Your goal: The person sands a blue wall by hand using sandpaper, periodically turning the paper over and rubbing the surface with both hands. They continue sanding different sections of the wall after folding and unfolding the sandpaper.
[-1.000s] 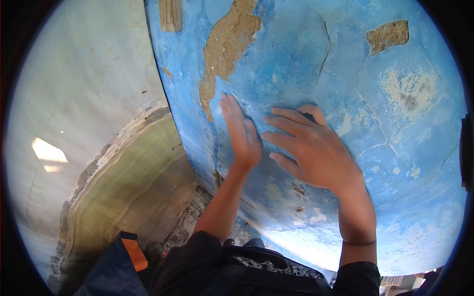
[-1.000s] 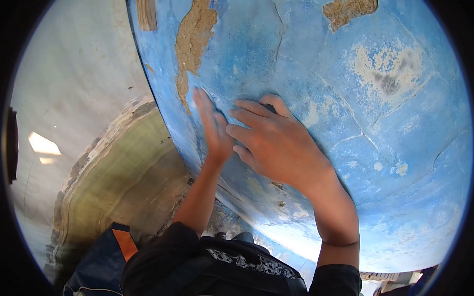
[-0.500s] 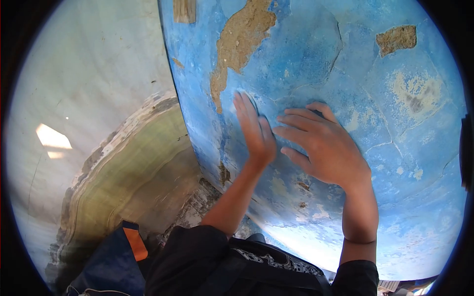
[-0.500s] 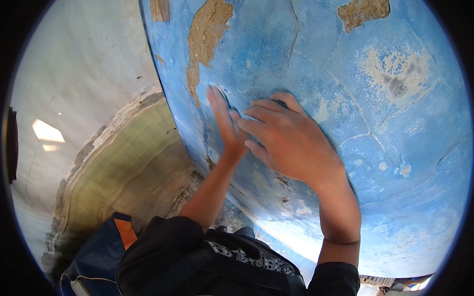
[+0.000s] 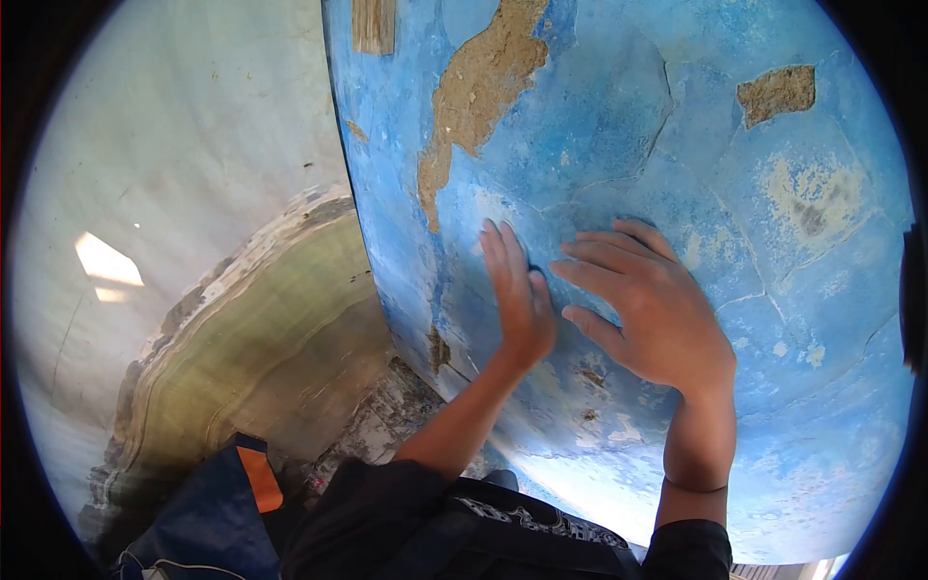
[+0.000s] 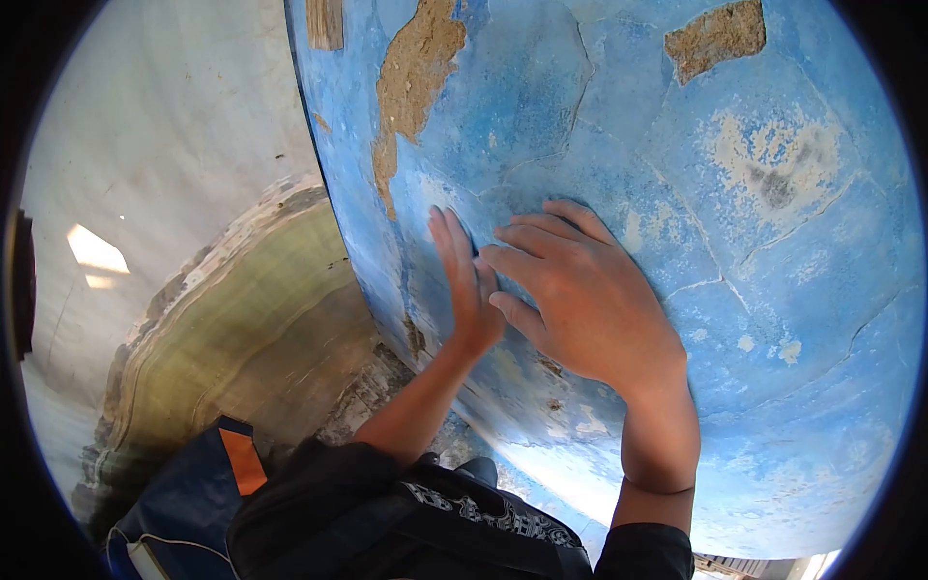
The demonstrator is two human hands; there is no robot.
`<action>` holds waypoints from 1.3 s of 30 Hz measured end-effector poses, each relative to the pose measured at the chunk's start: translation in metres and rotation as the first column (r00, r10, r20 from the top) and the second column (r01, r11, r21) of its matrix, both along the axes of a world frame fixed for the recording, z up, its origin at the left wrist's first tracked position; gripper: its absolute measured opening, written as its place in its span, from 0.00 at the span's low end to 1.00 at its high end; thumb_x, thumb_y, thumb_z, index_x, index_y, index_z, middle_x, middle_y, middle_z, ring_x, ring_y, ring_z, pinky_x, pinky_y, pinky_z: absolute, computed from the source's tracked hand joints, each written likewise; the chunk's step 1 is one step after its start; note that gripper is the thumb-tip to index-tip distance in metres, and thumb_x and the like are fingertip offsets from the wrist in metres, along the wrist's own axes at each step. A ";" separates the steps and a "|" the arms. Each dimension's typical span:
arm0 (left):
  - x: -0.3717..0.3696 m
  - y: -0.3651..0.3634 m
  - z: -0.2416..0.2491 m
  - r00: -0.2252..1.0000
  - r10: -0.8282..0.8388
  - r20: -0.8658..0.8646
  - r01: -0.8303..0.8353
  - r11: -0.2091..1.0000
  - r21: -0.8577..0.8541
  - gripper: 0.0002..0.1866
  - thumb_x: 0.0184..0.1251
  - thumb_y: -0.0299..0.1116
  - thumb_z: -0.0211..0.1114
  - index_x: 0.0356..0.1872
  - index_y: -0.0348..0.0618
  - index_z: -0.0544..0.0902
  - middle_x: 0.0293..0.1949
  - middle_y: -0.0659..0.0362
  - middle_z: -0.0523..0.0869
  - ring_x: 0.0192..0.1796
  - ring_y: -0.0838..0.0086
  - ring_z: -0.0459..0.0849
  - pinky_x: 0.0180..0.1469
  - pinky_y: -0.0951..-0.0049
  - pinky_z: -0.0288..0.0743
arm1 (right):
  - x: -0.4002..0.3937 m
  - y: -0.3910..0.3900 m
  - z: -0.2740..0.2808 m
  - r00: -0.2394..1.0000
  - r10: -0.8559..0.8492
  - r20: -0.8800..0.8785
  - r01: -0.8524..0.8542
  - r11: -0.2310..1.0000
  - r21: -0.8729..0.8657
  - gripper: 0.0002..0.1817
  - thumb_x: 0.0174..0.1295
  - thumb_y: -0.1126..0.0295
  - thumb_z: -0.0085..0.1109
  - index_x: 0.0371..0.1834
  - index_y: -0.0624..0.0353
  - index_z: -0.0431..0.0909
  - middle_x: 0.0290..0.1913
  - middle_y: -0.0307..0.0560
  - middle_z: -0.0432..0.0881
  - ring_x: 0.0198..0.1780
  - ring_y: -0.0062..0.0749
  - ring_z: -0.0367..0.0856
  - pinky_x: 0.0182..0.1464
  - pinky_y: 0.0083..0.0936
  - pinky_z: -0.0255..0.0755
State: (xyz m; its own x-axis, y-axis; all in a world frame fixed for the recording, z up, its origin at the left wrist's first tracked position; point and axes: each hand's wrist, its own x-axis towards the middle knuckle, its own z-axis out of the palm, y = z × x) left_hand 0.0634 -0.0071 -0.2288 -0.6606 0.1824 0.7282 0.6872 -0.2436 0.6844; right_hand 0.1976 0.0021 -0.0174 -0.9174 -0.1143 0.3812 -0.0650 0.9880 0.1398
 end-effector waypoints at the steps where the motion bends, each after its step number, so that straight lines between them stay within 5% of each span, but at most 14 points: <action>1: -0.005 -0.003 0.001 1.000 -0.001 -0.003 0.001 1.000 -0.008 0.36 0.97 0.47 0.39 0.92 0.35 0.46 0.92 0.34 0.42 0.92 0.32 0.37 0.89 0.37 0.36 | 0.000 -0.001 -0.001 1.000 -0.002 0.012 0.002 1.000 -0.011 0.19 0.65 0.68 0.76 0.57 0.61 0.88 0.61 0.54 0.90 0.68 0.50 0.85 0.81 0.51 0.68; 6: -0.045 -0.015 0.028 0.997 -0.067 0.031 0.067 0.998 0.002 0.36 0.97 0.45 0.39 0.92 0.33 0.46 0.92 0.33 0.44 0.92 0.32 0.36 0.90 0.38 0.36 | 0.000 0.005 -0.004 1.000 0.010 0.016 -0.010 1.000 -0.016 0.17 0.66 0.67 0.75 0.56 0.60 0.88 0.61 0.54 0.90 0.68 0.50 0.85 0.81 0.52 0.67; 13: 0.005 -0.021 0.003 0.987 -0.159 0.005 0.159 0.986 -0.043 0.35 0.97 0.46 0.38 0.91 0.32 0.52 0.91 0.33 0.49 0.91 0.30 0.42 0.89 0.41 0.44 | 0.001 0.002 0.002 0.998 0.008 0.056 -0.006 1.000 -0.028 0.19 0.67 0.68 0.74 0.60 0.60 0.88 0.61 0.54 0.89 0.69 0.51 0.84 0.81 0.53 0.67; 15: -0.029 -0.021 0.009 0.993 -0.001 -0.117 -0.007 0.998 -0.066 0.34 0.97 0.44 0.39 0.90 0.31 0.55 0.90 0.32 0.51 0.91 0.30 0.45 0.89 0.42 0.49 | 0.003 0.004 0.000 0.998 0.015 0.054 -0.014 1.000 -0.023 0.19 0.68 0.67 0.74 0.60 0.60 0.88 0.62 0.54 0.89 0.69 0.50 0.84 0.81 0.53 0.67; 18: -0.048 -0.025 0.038 0.999 0.045 0.027 -0.044 0.999 -0.022 0.32 0.96 0.42 0.41 0.89 0.31 0.58 0.90 0.33 0.54 0.91 0.31 0.47 0.88 0.42 0.50 | 0.007 0.003 -0.002 0.998 0.025 0.055 -0.023 0.999 -0.024 0.19 0.68 0.67 0.74 0.61 0.60 0.87 0.62 0.54 0.89 0.69 0.50 0.85 0.82 0.53 0.66; 22: -0.017 -0.021 0.008 0.999 0.009 -0.045 -0.006 0.999 0.049 0.32 0.96 0.41 0.42 0.89 0.31 0.60 0.90 0.35 0.55 0.91 0.32 0.49 0.89 0.43 0.50 | 0.012 0.001 0.001 0.998 0.008 0.068 -0.004 0.998 -0.069 0.20 0.68 0.67 0.74 0.61 0.60 0.88 0.62 0.55 0.89 0.69 0.51 0.85 0.83 0.54 0.66; 25: -0.022 -0.029 0.005 0.999 -0.003 -0.053 0.000 0.998 -0.069 0.31 0.96 0.39 0.43 0.87 0.29 0.63 0.90 0.35 0.56 0.91 0.33 0.50 0.89 0.44 0.50 | 0.015 0.003 0.000 0.997 -0.005 0.074 0.010 0.998 -0.069 0.21 0.68 0.66 0.74 0.63 0.60 0.87 0.63 0.55 0.89 0.69 0.51 0.85 0.83 0.54 0.66; 28: -0.042 -0.022 0.022 0.984 0.177 -0.031 -0.179 0.981 -0.069 0.29 0.95 0.37 0.45 0.86 0.29 0.65 0.89 0.35 0.58 0.91 0.33 0.50 0.89 0.45 0.50 | 0.015 0.004 -0.002 0.997 0.003 0.072 -0.001 0.999 -0.032 0.22 0.68 0.66 0.74 0.64 0.59 0.87 0.63 0.55 0.89 0.69 0.51 0.85 0.83 0.53 0.67; 30: -0.031 -0.016 0.023 0.996 0.086 0.020 -0.087 0.993 0.076 0.28 0.94 0.35 0.47 0.85 0.29 0.67 0.89 0.35 0.59 0.91 0.34 0.51 0.89 0.45 0.50 | 0.013 0.002 -0.001 0.998 0.003 0.065 -0.002 1.000 -0.024 0.22 0.68 0.66 0.74 0.64 0.59 0.87 0.63 0.54 0.89 0.69 0.51 0.85 0.83 0.53 0.67; 34: -0.004 -0.024 0.012 0.999 -0.041 -0.015 0.041 0.998 0.038 0.29 0.94 0.37 0.46 0.85 0.30 0.67 0.88 0.36 0.61 0.91 0.34 0.51 0.90 0.45 0.48 | 0.012 0.002 -0.002 0.999 0.012 0.030 -0.011 0.999 -0.032 0.22 0.67 0.67 0.75 0.64 0.59 0.87 0.63 0.54 0.89 0.69 0.52 0.85 0.83 0.53 0.67; 36: -0.028 -0.028 0.017 0.978 0.199 -0.063 -0.206 0.967 -0.147 0.29 0.94 0.35 0.47 0.86 0.31 0.66 0.89 0.37 0.61 0.90 0.34 0.53 0.88 0.44 0.54 | 0.014 0.003 -0.005 0.999 0.010 0.036 -0.010 1.000 -0.011 0.22 0.67 0.67 0.75 0.64 0.59 0.87 0.62 0.53 0.89 0.69 0.52 0.85 0.82 0.52 0.67; 39: -0.045 -0.018 0.019 0.953 0.291 -0.086 -0.298 0.952 -0.077 0.28 0.93 0.30 0.49 0.87 0.34 0.64 0.88 0.39 0.61 0.89 0.35 0.56 0.85 0.45 0.62 | 0.011 0.002 -0.005 1.000 0.022 0.023 -0.022 1.000 0.017 0.22 0.66 0.67 0.75 0.63 0.60 0.87 0.62 0.53 0.89 0.70 0.51 0.85 0.81 0.51 0.68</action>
